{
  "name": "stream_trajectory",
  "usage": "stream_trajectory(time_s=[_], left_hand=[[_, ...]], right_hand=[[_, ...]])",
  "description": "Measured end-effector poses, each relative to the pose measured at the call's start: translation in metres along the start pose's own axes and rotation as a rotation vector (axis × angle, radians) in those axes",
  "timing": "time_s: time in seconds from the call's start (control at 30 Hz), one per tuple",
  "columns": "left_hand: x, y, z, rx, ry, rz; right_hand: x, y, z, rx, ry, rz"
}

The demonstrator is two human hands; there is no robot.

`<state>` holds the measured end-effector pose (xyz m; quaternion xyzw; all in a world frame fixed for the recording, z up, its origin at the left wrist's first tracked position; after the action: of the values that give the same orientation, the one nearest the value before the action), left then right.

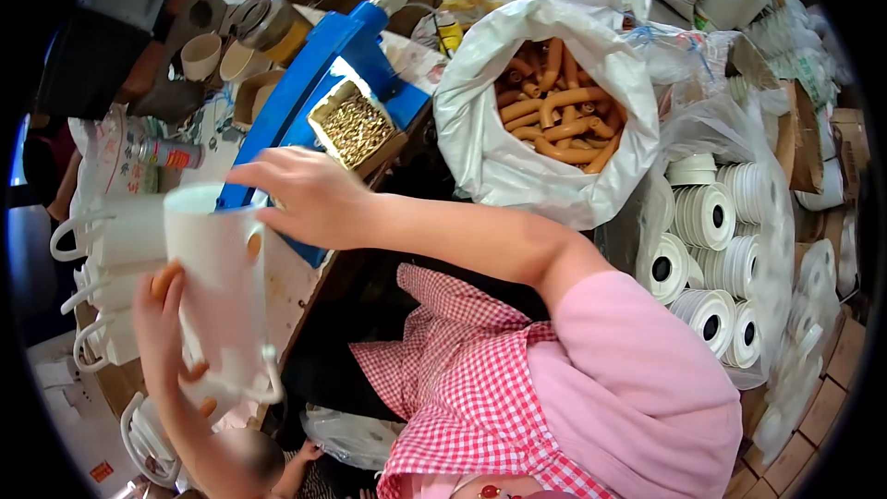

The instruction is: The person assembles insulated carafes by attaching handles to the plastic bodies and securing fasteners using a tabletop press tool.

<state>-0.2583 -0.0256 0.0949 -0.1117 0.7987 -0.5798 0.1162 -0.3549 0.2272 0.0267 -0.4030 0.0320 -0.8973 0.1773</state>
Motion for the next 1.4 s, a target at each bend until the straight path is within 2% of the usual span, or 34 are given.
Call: stream_trajectory(time_s=[0.07,0.1,0.13,0.17,0.23,0.27,0.33,0.37,0.4,0.47,0.53,0.6,0.7,0.73,0.77,0.8,0.83,0.87,0.9,0.93,0.97,1.0,1.07,1.1,1.13,1.17,1.23,1.3,1.33,1.37,1.4], left_hand=[[-0.038,-0.011,0.019,-0.053,-0.224,0.101],[-0.061,-0.016,0.048,-0.092,-0.190,0.048],[-0.093,-0.018,0.072,-0.256,-0.306,-0.080],[-0.119,-0.005,0.084,-0.365,-0.291,-0.019],[-0.156,0.014,0.079,-0.407,-0.401,0.189],[-0.181,0.026,0.062,-0.348,-0.515,0.320],[-0.190,0.063,0.012,-0.658,-0.604,0.087],[-0.167,0.075,-0.038,-0.721,-0.272,-0.045],[-0.157,0.096,-0.066,-0.734,-0.311,0.045],[-0.144,0.134,-0.079,-0.792,-0.128,0.115],[-0.148,0.161,-0.111,-0.817,-0.135,0.227],[-0.158,0.175,-0.121,-0.859,-0.091,0.192],[-0.160,0.176,-0.128,-0.843,-0.106,0.248],[-0.157,0.170,-0.138,-0.871,-0.080,0.237],[-0.157,0.171,-0.145,-0.875,-0.084,0.244],[-0.159,0.169,-0.142,-0.869,-0.101,0.211],[-0.160,0.171,-0.135,-0.821,-0.096,0.241],[-0.162,0.177,-0.123,-0.817,-0.111,0.252],[-0.163,0.182,-0.114,-0.814,-0.126,0.264],[-0.169,0.182,-0.108,-0.826,-0.160,0.263],[-0.170,0.181,-0.105,-0.838,-0.193,0.261],[-0.172,0.175,-0.103,-0.822,-0.183,0.241],[-0.173,0.170,-0.101,-0.788,-0.121,0.187],[-0.176,0.169,-0.096,-0.775,-0.115,0.182],[-0.180,0.171,-0.093,-0.774,-0.079,0.138],[-0.183,0.164,-0.097,-0.785,-0.091,0.133],[-0.191,0.162,-0.100,-0.848,-0.086,0.112],[-0.204,0.167,-0.097,-0.897,-0.089,0.091],[-0.208,0.163,-0.098,-0.846,-0.033,0.050],[-0.216,0.164,-0.091,-0.828,-0.060,-0.003],[-0.220,0.161,-0.082,-0.794,-0.086,-0.072]], right_hand=[[-0.047,-0.064,-0.023,-0.123,0.081,-0.017],[-0.078,-0.103,-0.039,-0.150,0.128,-0.073],[-0.108,-0.145,-0.048,-0.302,0.225,-0.056],[-0.140,-0.192,-0.054,-0.378,0.320,-0.122],[-0.197,-0.277,-0.046,-0.447,0.537,-0.313],[-0.221,-0.318,-0.039,-0.446,0.642,-0.438],[-0.266,-0.405,-0.017,-0.631,0.663,-0.679],[-0.290,-0.452,-0.013,-0.776,0.623,-0.729],[-0.313,-0.491,-0.001,-0.919,0.574,-0.781],[-0.378,-0.552,-0.002,-1.233,0.948,-0.657],[-0.463,-0.577,-0.019,-1.495,1.399,-0.309],[-0.512,-0.563,-0.017,-1.693,1.565,-0.077],[-0.530,-0.562,-0.012,-1.657,1.491,-0.077],[-0.562,-0.588,-0.026,-1.605,1.598,-0.118],[-0.563,-0.593,-0.027,-1.679,1.563,-0.078],[-0.568,-0.603,-0.035,-1.716,1.348,-0.052],[-0.575,-0.616,-0.048,-1.594,1.267,-0.059],[-0.593,-0.626,-0.062,-1.780,1.268,0.376],[-0.555,-0.634,-0.028,-1.599,1.466,0.003],[-0.556,-0.669,-0.043,-1.903,1.129,0.074],[-0.479,-0.630,-0.005,-1.792,1.480,-0.003],[-0.484,-0.661,-0.004,-1.832,1.197,-0.184],[-0.362,-0.610,0.016,-1.797,1.027,-0.235],[-0.338,-0.604,-0.009,-1.778,0.995,-0.252],[-0.328,-0.602,-0.047,-1.280,0.903,-0.332],[-0.278,-0.553,-0.054,-1.032,0.800,-0.315],[-0.158,-0.373,-0.040,-0.648,0.560,-0.085],[-0.079,-0.204,-0.002,-0.308,0.281,0.236],[-0.063,-0.149,0.025,-0.178,0.156,0.368],[-0.056,-0.112,0.041,-0.091,0.080,0.458],[-0.046,-0.086,0.052,-0.024,0.071,0.479]])
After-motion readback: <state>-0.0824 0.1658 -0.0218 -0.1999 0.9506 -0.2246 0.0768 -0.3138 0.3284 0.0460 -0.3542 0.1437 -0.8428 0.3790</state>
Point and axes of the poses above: each hand's wrist, its own x-axis towards the middle knuckle, its own y-axis out of the palm, z = x × y, the point moved 10 cm from there along x, towards the middle knuckle, and after that the axes turned 2 degrees about z, right-handed, at the moved point
